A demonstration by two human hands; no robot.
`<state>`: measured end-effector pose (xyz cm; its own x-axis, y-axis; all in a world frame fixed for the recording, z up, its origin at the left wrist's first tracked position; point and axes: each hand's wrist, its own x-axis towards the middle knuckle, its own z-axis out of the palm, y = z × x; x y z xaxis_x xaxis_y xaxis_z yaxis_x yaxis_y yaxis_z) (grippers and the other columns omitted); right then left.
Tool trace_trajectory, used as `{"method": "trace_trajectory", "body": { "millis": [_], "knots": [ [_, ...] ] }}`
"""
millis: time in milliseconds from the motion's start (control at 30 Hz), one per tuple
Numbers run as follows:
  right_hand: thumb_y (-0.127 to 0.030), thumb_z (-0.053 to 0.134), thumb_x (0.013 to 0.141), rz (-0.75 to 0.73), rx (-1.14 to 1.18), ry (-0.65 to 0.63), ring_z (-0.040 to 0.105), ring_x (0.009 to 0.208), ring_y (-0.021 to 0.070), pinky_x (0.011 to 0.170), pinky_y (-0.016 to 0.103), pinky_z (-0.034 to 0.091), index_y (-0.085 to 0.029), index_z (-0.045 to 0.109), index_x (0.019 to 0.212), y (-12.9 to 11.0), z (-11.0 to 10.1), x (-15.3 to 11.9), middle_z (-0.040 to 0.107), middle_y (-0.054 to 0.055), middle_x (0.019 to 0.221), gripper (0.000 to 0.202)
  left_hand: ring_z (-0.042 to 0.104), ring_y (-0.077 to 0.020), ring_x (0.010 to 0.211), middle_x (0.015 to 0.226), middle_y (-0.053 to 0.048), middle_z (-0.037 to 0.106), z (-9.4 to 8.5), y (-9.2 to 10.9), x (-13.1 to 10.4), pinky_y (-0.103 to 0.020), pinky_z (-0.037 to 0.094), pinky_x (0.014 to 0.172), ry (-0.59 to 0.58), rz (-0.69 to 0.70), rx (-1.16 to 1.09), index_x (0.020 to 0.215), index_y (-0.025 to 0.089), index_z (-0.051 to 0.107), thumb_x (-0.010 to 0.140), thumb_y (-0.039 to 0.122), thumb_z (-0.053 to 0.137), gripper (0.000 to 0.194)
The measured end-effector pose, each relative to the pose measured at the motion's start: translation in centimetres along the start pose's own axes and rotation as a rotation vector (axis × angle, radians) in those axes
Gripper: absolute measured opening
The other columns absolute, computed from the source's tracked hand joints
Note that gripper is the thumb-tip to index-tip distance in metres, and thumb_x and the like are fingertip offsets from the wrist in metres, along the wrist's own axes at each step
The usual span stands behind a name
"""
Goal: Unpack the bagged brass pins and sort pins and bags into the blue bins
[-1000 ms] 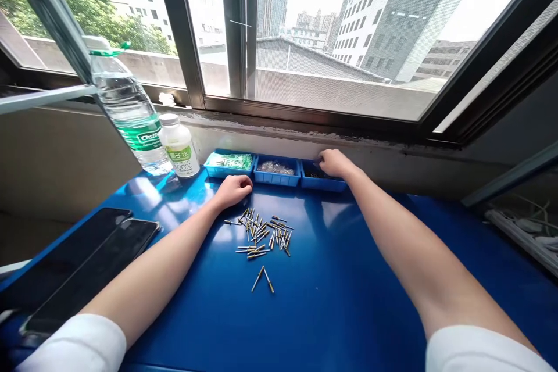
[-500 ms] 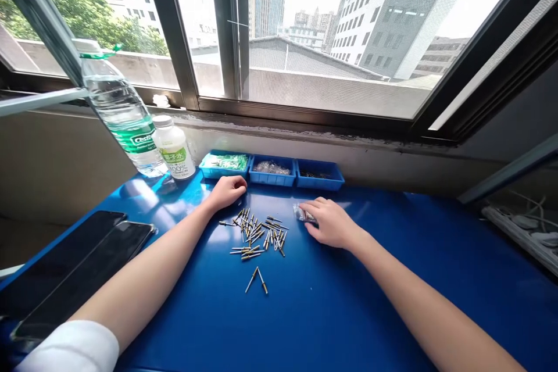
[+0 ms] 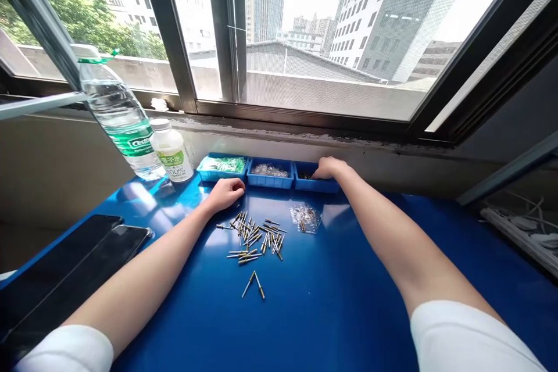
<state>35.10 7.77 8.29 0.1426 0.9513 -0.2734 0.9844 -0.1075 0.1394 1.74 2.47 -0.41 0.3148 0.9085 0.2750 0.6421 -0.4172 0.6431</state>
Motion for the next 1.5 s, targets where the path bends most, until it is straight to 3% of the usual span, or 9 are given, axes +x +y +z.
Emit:
{"method": "trace_trajectory", "body": {
  "millis": [333, 567, 700, 800, 967, 1033, 1200, 1333, 1500],
  "knots": [
    [-0.028, 0.066, 0.07, 0.059, 0.016, 0.048, 0.067, 0.096, 0.0336, 0.071, 0.039, 0.053, -0.013, 0.071, 0.107, -0.7, 1.3, 0.9, 0.068, 0.021, 0.108, 0.041, 0.059, -0.0157, 0.065, 0.071, -0.003, 0.069, 0.1, 0.0, 0.1, -0.025, 0.04, 0.06, -0.02, -0.002, 0.008, 0.074, 0.017, 0.068, 0.072, 0.022, 0.049, 0.02],
    [-0.011, 0.056, 0.071, 0.068, 0.077, 0.155, 0.068, 0.087, 0.0326, 0.064, 0.034, 0.052, -0.004, 0.071, 0.1, 1.0, -0.5, -1.4, 0.069, 0.025, 0.1, 0.034, 0.059, -0.0163, 0.065, 0.071, -0.003, 0.069, 0.2, -0.1, 0.3, -0.025, 0.04, 0.061, -0.019, -0.008, 0.05, 0.075, 0.017, 0.069, 0.073, 0.023, 0.05, 0.02],
    [-0.011, 0.053, 0.072, 0.015, 0.251, 0.396, 0.067, 0.095, 0.0295, 0.074, 0.031, 0.053, -0.009, 0.073, 0.098, 2.6, -1.6, -3.5, 0.072, 0.018, 0.099, 0.033, 0.06, -0.0169, 0.067, 0.073, -0.003, 0.07, 0.0, 0.1, 0.3, -0.025, 0.04, 0.061, -0.036, -0.012, 0.07, 0.077, 0.017, 0.069, 0.073, 0.024, 0.049, 0.021],
    [-0.014, 0.051, 0.075, -0.071, 0.466, 0.576, 0.067, 0.093, 0.0245, 0.078, 0.029, 0.052, -0.012, 0.073, 0.104, 3.2, -0.8, -5.7, 0.073, 0.01, 0.099, 0.036, 0.06, -0.0169, 0.067, 0.073, -0.004, 0.07, -0.1, 0.3, 0.2, -0.025, 0.04, 0.061, -0.036, -0.011, 0.076, 0.077, 0.017, 0.069, 0.073, 0.024, 0.049, 0.022],
    [-0.026, 0.052, 0.079, -0.308, 0.773, 0.221, 0.063, 0.058, 0.0159, 0.052, 0.025, 0.049, -0.016, 0.07, 0.109, 1.6, 3.9, -10.1, 0.074, 0.004, 0.08, 0.036, 0.061, -0.0174, 0.068, 0.075, -0.004, 0.071, -0.1, 0.5, 0.2, -0.025, 0.04, 0.061, -0.038, -0.013, 0.095, 0.078, 0.017, 0.07, 0.073, 0.024, 0.049, 0.022],
    [-0.03, 0.053, 0.08, -0.371, 0.741, 0.19, 0.064, 0.059, 0.015, 0.057, 0.026, 0.052, -0.016, 0.071, 0.104, 1.0, 5.4, -11.2, 0.075, 0.004, 0.087, 0.033, 0.061, -0.0175, 0.069, 0.076, -0.004, 0.071, 0.0, 0.4, 0.2, -0.026, 0.04, 0.061, -0.041, -0.013, 0.108, 0.078, 0.017, 0.07, 0.073, 0.024, 0.049, 0.022],
    [-0.038, 0.051, 0.086, -0.185, 0.496, 0.602, 0.066, 0.068, 0.0191, 0.07, 0.031, 0.052, -0.018, 0.065, 0.119, 1.6, 5.9, -9.9, 0.074, 0.006, 0.087, 0.041, 0.061, -0.0178, 0.069, 0.076, -0.004, 0.071, 0.1, 0.4, 0.3, -0.026, 0.04, 0.061, -0.036, -0.005, 0.131, 0.079, 0.018, 0.07, 0.074, 0.024, 0.05, 0.022],
    [-0.039, 0.053, 0.086, -0.079, 0.237, 0.4, 0.068, 0.081, 0.0264, 0.065, 0.033, 0.051, -0.02, 0.064, 0.12, 2.3, 6.3, -7.4, 0.074, 0.01, 0.093, 0.041, 0.061, -0.0177, 0.069, 0.076, -0.004, 0.071, 0.0, 0.4, 0.3, -0.025, 0.04, 0.061, -0.036, -0.005, 0.133, 0.079, 0.018, 0.07, 0.074, 0.024, 0.049, 0.023],
    [-0.032, 0.04, 0.093, -0.074, 0.109, 0.564, 0.07, 0.085, 0.0292, 0.07, 0.035, 0.05, -0.013, 0.064, 0.117, 1.8, 8.9, -7.7, 0.074, 0.014, 0.093, 0.039, 0.061, -0.0176, 0.069, 0.076, -0.004, 0.071, 0.0, 0.3, 0.3, -0.026, 0.04, 0.062, -0.047, 0.003, 0.126, 0.079, 0.018, 0.07, 0.074, 0.024, 0.048, 0.023]
  ]
}}
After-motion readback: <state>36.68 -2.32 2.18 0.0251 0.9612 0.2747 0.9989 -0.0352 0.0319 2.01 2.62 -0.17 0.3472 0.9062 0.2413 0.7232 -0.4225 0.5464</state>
